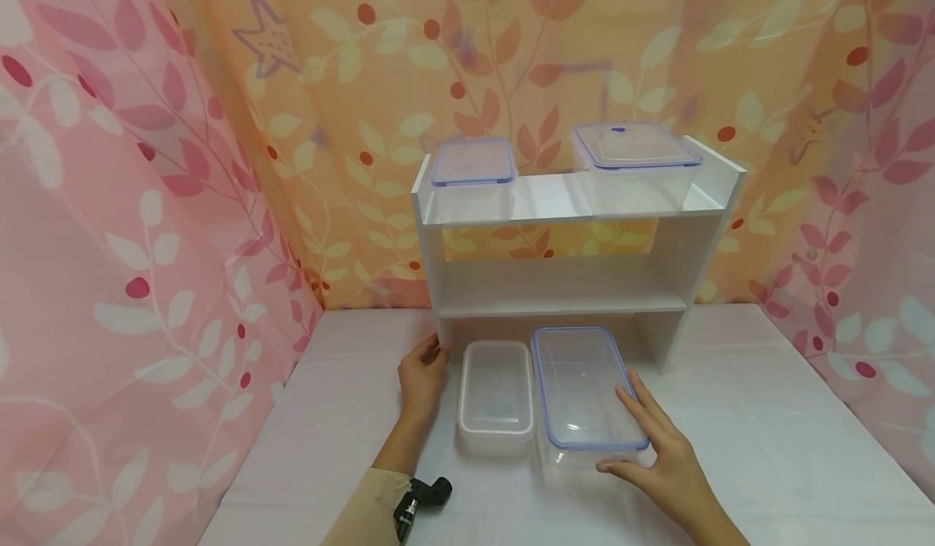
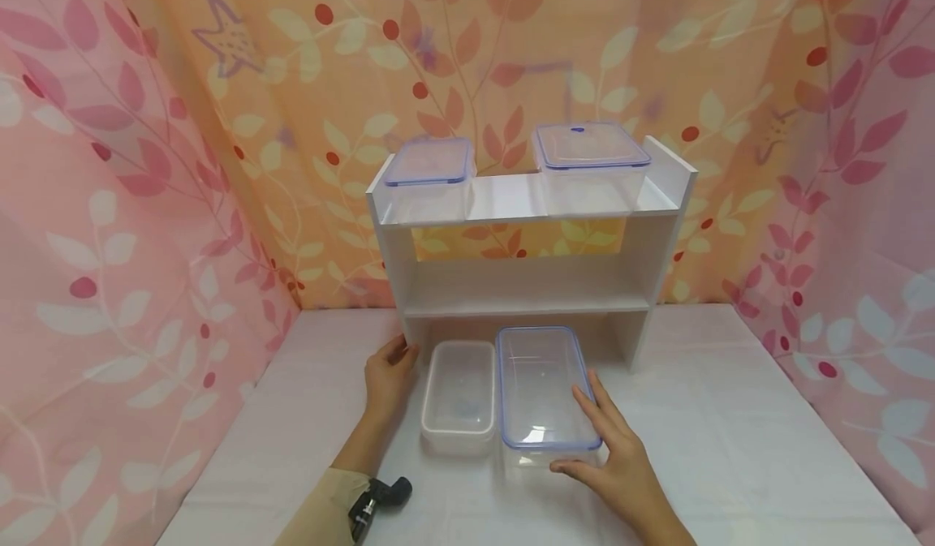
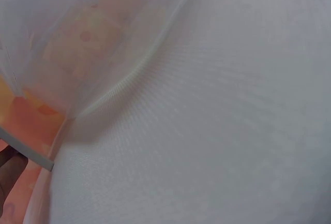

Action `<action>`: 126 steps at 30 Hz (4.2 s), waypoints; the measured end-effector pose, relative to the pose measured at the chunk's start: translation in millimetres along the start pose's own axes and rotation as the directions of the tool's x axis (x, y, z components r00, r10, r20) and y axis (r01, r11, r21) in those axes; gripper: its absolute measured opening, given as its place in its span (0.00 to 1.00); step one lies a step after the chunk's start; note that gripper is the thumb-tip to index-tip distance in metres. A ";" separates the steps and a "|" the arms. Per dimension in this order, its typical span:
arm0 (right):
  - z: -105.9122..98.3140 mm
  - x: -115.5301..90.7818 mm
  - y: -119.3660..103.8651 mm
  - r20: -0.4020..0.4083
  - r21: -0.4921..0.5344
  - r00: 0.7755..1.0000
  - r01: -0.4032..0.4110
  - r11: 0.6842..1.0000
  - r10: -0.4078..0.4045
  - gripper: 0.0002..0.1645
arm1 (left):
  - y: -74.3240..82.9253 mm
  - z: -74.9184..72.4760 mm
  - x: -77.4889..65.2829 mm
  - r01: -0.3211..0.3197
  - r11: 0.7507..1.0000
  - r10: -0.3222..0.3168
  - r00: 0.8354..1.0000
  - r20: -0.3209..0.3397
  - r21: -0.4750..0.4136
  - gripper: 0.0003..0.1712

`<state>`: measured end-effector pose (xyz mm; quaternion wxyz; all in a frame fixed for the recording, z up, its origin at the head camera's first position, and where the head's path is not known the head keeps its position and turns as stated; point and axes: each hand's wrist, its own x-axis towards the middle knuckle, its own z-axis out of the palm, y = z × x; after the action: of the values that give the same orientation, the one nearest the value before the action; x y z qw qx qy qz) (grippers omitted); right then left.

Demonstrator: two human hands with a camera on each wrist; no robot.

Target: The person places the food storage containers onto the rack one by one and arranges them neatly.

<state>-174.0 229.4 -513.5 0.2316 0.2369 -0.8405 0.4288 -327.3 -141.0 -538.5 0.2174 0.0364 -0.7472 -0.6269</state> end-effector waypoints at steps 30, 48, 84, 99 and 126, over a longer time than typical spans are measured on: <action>-11.8 14.8 -33.7 -0.018 0.075 0.999 0.044 0.996 -0.043 0.64 | 2.5 1.8 -1.8 0.005 1.000 -0.005 1.000 0.005 -0.013 0.20; -13.8 36.3 -56.6 0.006 0.076 0.997 0.076 0.994 -0.077 0.64 | -4.5 -0.1 2.6 -0.014 1.000 0.014 1.000 0.004 -0.023 0.18; -5.2 83.7 -77.7 0.007 0.130 0.999 0.044 0.991 -0.045 0.63 | 0.9 -0.9 -0.5 -0.011 1.000 0.011 1.000 0.009 -0.006 0.19; 4.8 99.0 -82.9 -0.003 0.162 1.000 0.029 0.986 -0.029 0.63 | 4.8 -0.8 -1.9 0.003 1.000 -0.003 1.000 0.010 -0.011 0.18; 35.9 141.3 -73.7 -0.049 0.084 0.998 -0.023 0.996 0.027 0.62 | 5.1 0.7 -0.7 -0.024 1.000 0.024 1.000 -0.007 -0.009 0.17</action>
<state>-247.0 133.0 -403.6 0.2370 0.2250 -0.8186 0.4723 -325.8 -139.1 -534.0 0.2276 0.0289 -0.7440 -0.6276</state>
